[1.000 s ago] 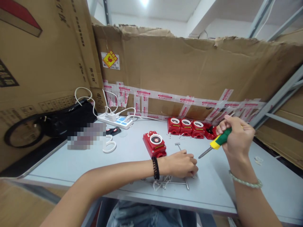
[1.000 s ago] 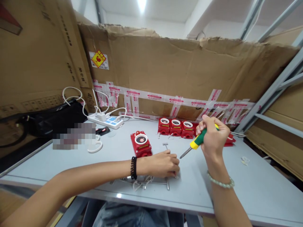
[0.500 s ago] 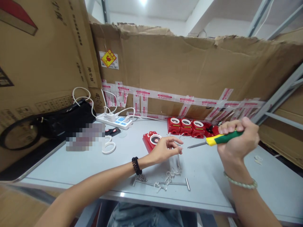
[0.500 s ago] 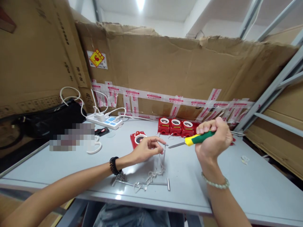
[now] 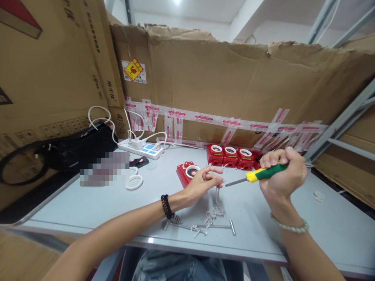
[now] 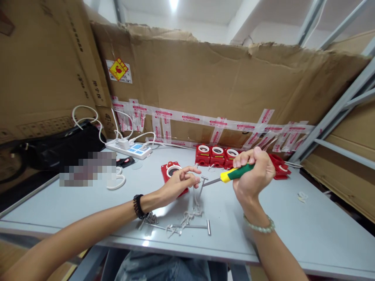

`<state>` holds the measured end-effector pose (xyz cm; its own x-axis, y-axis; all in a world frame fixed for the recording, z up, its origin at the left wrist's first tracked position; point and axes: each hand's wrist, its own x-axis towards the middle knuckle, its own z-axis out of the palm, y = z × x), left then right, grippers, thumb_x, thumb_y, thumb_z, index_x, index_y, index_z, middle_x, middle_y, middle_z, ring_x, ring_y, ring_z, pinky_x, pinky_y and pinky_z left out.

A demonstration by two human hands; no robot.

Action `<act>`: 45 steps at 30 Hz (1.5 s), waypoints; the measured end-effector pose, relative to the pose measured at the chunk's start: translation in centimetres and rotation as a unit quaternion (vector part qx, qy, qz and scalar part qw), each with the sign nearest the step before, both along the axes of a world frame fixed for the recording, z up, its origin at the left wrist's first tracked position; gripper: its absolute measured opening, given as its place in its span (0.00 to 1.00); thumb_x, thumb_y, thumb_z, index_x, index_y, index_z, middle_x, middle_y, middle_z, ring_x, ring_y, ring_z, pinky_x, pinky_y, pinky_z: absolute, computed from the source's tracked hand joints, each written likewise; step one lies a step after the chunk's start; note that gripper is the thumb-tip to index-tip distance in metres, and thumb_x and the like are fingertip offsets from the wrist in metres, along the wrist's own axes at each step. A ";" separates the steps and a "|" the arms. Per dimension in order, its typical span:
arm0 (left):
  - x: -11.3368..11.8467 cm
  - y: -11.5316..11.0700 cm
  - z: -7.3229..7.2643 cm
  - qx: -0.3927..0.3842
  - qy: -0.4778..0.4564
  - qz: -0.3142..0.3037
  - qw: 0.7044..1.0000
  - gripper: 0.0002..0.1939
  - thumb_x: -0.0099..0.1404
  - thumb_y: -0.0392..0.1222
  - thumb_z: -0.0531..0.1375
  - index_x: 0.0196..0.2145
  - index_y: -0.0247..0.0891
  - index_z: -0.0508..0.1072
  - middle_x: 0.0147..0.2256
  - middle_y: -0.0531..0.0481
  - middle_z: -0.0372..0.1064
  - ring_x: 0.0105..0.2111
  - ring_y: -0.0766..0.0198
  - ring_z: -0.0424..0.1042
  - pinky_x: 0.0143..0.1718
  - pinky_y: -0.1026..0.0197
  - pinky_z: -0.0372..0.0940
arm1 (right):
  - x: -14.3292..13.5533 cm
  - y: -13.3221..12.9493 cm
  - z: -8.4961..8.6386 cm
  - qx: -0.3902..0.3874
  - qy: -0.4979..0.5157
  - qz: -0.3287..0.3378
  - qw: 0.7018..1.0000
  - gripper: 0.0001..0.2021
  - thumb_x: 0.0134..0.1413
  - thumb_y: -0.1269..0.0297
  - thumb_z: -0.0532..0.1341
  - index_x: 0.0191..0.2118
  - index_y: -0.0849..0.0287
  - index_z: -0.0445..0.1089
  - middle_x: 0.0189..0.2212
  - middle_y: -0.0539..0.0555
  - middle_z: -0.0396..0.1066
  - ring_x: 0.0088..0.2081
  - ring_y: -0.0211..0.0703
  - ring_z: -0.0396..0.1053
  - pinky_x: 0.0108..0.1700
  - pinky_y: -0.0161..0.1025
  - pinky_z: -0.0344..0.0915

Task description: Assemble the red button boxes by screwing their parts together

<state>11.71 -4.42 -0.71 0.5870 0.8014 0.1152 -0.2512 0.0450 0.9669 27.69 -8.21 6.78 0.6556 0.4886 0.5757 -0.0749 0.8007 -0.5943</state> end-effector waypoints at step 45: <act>-0.7 0.2 -0.7 -0.087 -0.061 -0.058 0.993 0.21 0.52 0.47 0.68 0.40 0.32 0.73 0.33 0.44 0.76 0.37 0.63 0.73 0.43 0.62 0.62 | 0.9 -1.2 0.0 -0.125 -0.288 -0.013 0.949 0.18 0.41 0.68 0.64 0.40 0.52 0.60 0.30 0.49 0.69 0.29 0.43 0.70 0.26 0.40 0.69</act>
